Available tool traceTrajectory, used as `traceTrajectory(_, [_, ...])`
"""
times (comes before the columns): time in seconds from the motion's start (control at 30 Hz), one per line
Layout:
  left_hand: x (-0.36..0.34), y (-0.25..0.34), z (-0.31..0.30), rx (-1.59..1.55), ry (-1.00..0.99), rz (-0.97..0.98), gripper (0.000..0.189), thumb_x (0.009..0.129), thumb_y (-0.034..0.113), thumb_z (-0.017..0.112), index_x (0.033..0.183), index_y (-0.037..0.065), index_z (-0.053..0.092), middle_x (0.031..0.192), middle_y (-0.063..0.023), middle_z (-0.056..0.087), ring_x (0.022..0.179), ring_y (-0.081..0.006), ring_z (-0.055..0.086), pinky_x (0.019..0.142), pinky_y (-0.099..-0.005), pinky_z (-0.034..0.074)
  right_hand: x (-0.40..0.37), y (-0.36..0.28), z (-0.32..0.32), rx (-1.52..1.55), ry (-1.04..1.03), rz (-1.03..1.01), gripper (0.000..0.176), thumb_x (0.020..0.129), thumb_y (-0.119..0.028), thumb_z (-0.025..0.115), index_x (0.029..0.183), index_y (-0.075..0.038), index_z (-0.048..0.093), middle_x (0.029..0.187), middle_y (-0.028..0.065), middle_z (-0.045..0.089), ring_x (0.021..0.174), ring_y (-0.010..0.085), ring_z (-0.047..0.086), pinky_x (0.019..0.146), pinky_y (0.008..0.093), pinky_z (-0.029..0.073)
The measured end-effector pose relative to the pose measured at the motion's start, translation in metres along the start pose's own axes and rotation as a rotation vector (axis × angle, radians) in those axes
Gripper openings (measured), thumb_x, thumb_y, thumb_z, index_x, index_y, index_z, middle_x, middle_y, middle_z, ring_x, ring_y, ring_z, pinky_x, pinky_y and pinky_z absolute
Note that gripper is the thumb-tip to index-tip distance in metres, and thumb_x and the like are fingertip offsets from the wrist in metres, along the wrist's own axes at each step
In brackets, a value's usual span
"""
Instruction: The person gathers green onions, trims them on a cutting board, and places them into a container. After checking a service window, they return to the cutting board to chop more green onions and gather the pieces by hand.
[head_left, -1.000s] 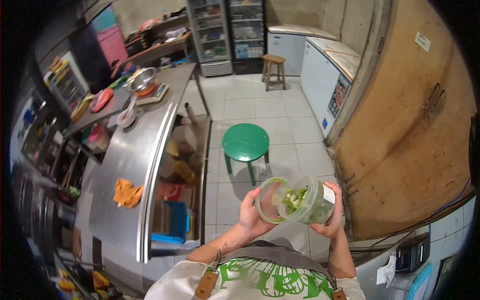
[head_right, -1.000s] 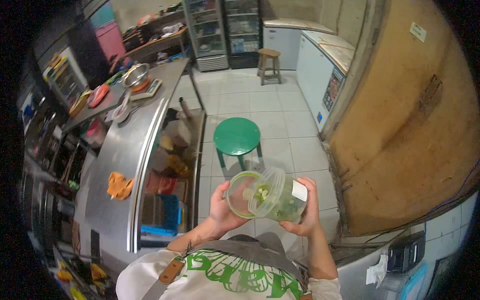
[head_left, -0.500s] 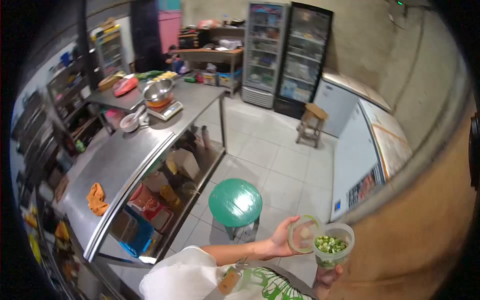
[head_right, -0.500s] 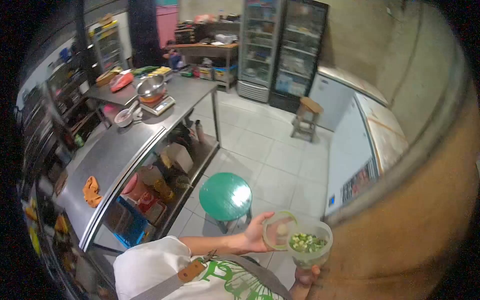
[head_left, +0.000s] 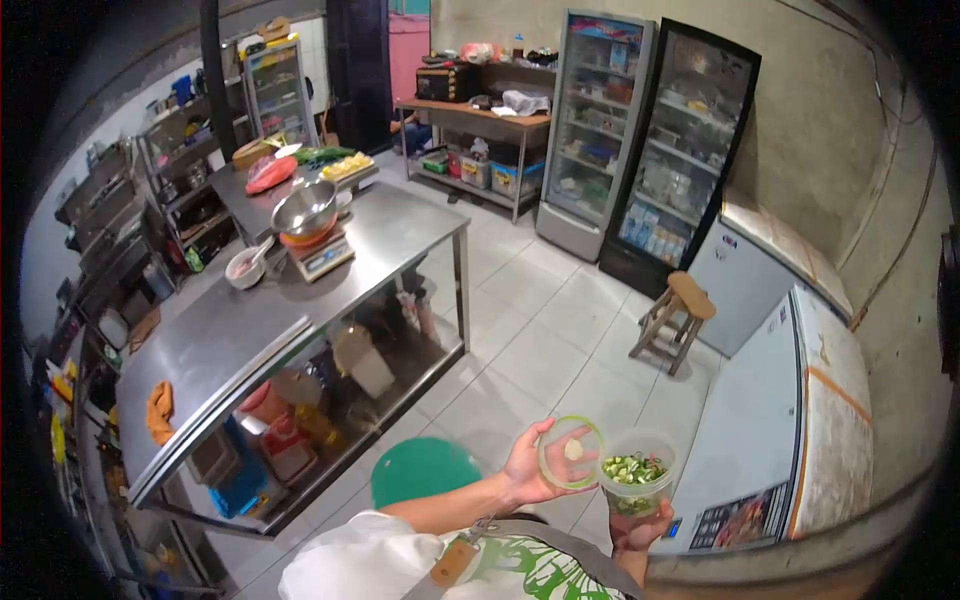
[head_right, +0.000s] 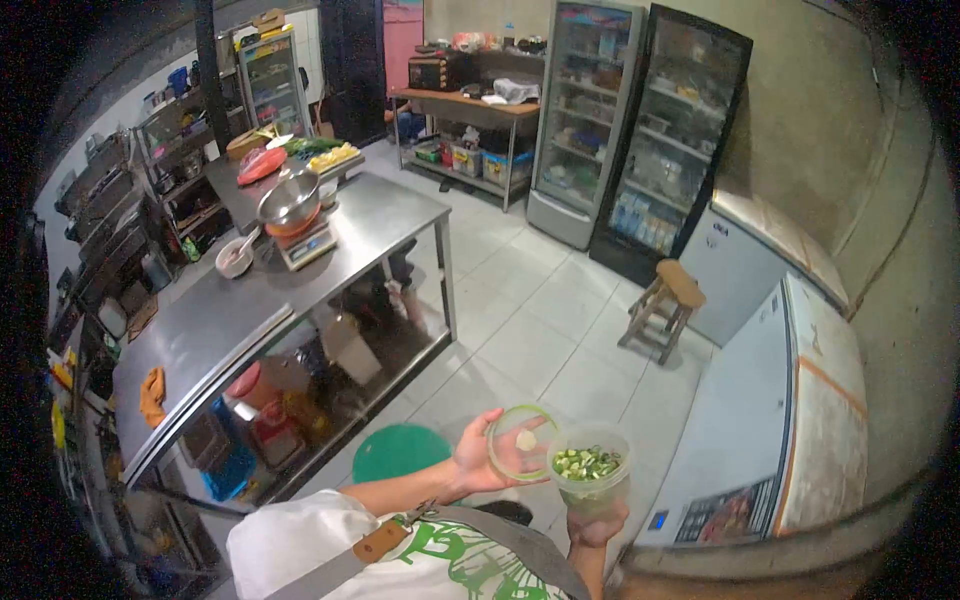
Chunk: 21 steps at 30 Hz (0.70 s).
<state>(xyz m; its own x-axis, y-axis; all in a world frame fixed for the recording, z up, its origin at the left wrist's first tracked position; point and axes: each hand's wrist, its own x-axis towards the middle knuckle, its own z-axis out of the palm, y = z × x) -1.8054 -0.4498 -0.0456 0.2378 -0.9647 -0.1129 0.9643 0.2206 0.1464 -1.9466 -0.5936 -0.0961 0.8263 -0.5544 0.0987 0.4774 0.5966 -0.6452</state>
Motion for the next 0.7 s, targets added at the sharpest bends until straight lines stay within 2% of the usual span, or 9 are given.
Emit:
traceTrajectory(0.13, [0.071, 0.060, 0.010, 0.075, -0.013, 0.081, 0.065, 0.078, 0.054, 0.037, 0.133, 0.019, 0.030, 0.129, -0.0141, 0.036, 0.113, -0.0300, 0.039, 0.098, -0.0468, 0.029, 0.112, -0.010, -0.011, 0.019, -0.093, 0.044, 0.065, 0.075, -0.046, 0.041, 0.128, -0.009, 0.035, 0.127, 0.0110, 0.042, 0.113, 0.0286, 0.043, 0.093, 0.0460, 0.034])
traceTrajectory(0.27, [0.138, 0.108, 0.004, -0.017, -0.014, 0.080, 0.065, 0.078, 0.053, 0.037, 0.133, 0.019, 0.030, 0.127, -0.0137, 0.038, 0.111, -0.0295, 0.040, 0.097, -0.0463, 0.030, 0.201, -0.012, -0.015, -0.008, -0.107, 0.117, 0.064, 0.075, -0.047, 0.041, 0.127, -0.008, 0.037, 0.125, 0.0104, 0.043, 0.112, 0.0278, 0.044, 0.093, 0.0447, 0.035])
traceTrajectory(0.33, [0.168, 0.134, 0.006, -0.036, 0.117, 0.091, 0.067, 0.079, 0.052, 0.035, 0.133, 0.014, 0.028, 0.134, -0.0099, 0.032, 0.120, -0.0294, 0.034, 0.100, -0.0474, 0.025, 0.241, -0.002, -0.016, 0.001, 0.022, 0.113, 0.064, 0.075, -0.048, 0.041, 0.126, -0.008, 0.038, 0.124, 0.0100, 0.044, 0.111, 0.0276, 0.044, 0.093, 0.0442, 0.034])
traceTrajectory(0.4, [0.197, 0.167, -0.001, -0.050, 0.111, 0.114, 0.067, 0.079, 0.052, 0.036, 0.133, 0.014, 0.028, 0.133, -0.0097, 0.033, 0.120, -0.0295, 0.034, 0.100, -0.0470, 0.025, 0.286, 0.009, -0.013, 0.005, 0.016, 0.108, 0.063, 0.076, -0.048, 0.041, 0.125, -0.008, 0.039, 0.124, 0.0096, 0.044, 0.111, 0.0273, 0.044, 0.092, 0.0438, 0.035])
traceTrajectory(0.5, [0.241, 0.219, -0.016, -0.050, 0.129, 0.178, 0.067, 0.078, 0.051, 0.037, 0.132, 0.012, 0.029, 0.133, -0.0100, 0.033, 0.120, -0.0297, 0.033, 0.100, -0.0462, 0.025, 0.365, 0.029, -0.016, 0.048, -0.024, 0.189, 0.064, 0.075, -0.050, 0.040, 0.124, -0.009, 0.040, 0.123, 0.0090, 0.044, 0.111, 0.0273, 0.044, 0.091, 0.0437, 0.036])
traceTrajectory(0.57, [0.269, 0.261, -0.025, -0.033, 0.155, 0.229, 0.067, 0.078, 0.051, 0.037, 0.132, 0.012, 0.029, 0.133, -0.0105, 0.033, 0.120, -0.0299, 0.034, 0.100, -0.0457, 0.025, 0.425, 0.042, -0.021, -0.026, -0.083, 0.320, 0.065, 0.074, -0.051, 0.040, 0.124, -0.011, 0.040, 0.123, 0.0086, 0.044, 0.111, 0.0271, 0.044, 0.091, 0.0435, 0.037])
traceTrajectory(0.7, [0.315, 0.355, -0.020, -0.005, 0.137, 0.382, 0.068, 0.077, 0.051, 0.038, 0.132, 0.011, 0.029, 0.132, -0.0130, 0.034, 0.119, -0.0301, 0.034, 0.100, -0.0469, 0.024, 0.548, 0.068, 0.011, -0.027, -0.175, 0.432, 0.067, 0.072, -0.053, 0.042, 0.124, -0.011, 0.041, 0.124, 0.0080, 0.044, 0.111, 0.0262, 0.044, 0.089, 0.0434, 0.038])
